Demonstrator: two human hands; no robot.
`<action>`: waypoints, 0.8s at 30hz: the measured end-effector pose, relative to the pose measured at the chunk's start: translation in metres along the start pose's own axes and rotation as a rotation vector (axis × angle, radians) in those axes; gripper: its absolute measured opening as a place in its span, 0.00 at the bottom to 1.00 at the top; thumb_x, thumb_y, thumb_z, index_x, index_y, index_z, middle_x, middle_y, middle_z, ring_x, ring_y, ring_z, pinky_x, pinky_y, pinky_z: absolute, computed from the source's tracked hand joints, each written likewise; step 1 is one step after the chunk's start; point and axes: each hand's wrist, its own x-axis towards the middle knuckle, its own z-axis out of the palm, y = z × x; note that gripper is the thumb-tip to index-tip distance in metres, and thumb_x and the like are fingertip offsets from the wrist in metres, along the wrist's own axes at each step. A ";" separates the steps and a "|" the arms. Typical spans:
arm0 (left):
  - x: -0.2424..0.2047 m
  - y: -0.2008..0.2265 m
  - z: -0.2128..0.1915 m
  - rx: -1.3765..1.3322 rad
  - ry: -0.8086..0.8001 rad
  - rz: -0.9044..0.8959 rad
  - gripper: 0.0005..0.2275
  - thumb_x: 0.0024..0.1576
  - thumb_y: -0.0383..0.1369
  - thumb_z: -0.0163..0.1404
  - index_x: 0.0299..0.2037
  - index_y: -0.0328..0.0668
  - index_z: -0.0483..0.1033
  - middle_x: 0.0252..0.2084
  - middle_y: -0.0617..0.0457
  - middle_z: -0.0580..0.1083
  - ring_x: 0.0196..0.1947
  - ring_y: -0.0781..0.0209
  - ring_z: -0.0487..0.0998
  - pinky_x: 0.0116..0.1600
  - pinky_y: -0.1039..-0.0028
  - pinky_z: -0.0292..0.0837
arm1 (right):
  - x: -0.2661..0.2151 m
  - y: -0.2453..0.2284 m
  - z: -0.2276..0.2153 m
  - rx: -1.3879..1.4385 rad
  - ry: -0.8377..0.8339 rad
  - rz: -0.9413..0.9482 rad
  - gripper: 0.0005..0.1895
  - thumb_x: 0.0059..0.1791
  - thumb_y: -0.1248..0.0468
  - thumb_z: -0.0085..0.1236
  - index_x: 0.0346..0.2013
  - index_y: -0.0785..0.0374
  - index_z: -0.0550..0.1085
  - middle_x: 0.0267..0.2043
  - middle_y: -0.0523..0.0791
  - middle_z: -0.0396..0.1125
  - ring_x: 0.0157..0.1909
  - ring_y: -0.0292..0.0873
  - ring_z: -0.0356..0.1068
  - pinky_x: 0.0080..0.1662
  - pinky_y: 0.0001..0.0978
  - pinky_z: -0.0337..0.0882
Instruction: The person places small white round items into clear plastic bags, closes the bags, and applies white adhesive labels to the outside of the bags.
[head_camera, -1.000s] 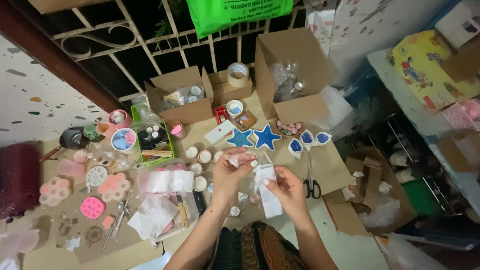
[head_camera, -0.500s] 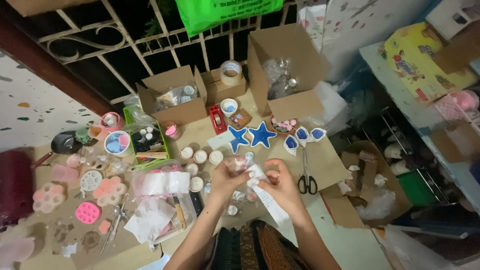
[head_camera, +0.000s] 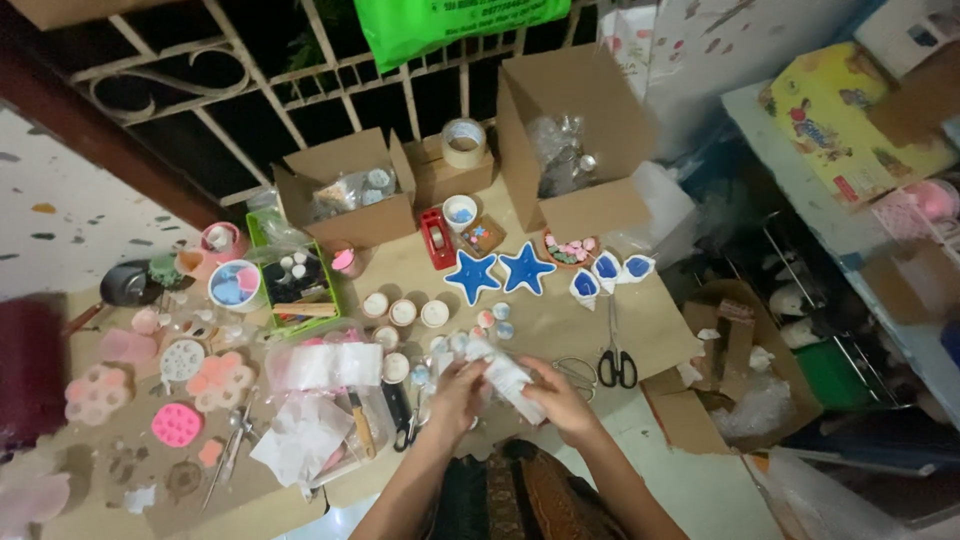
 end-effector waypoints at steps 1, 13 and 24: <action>-0.016 0.006 0.016 -0.005 0.007 0.002 0.17 0.54 0.23 0.61 0.52 0.28 0.72 0.42 0.46 0.78 0.36 0.59 0.78 0.38 0.74 0.75 | 0.001 -0.003 0.001 -0.002 -0.007 0.005 0.34 0.48 0.67 0.53 0.70 0.57 0.61 0.46 0.49 0.75 0.33 0.41 0.75 0.31 0.30 0.77; -0.033 0.028 0.033 -0.172 -0.223 0.029 0.12 0.56 0.27 0.57 0.48 0.30 0.75 0.42 0.46 0.78 0.40 0.57 0.79 0.42 0.74 0.76 | -0.026 -0.038 -0.005 -0.023 -0.010 0.025 0.27 0.49 0.66 0.53 0.65 0.62 0.70 0.33 0.48 0.73 0.24 0.39 0.71 0.22 0.28 0.66; -0.039 -0.017 0.047 -0.160 0.007 0.191 0.09 0.54 0.23 0.58 0.42 0.31 0.75 0.35 0.48 0.77 0.28 0.61 0.75 0.29 0.75 0.68 | -0.012 -0.001 0.015 0.194 0.395 0.072 0.21 0.49 0.66 0.56 0.57 0.65 0.73 0.37 0.46 0.72 0.28 0.39 0.70 0.29 0.32 0.69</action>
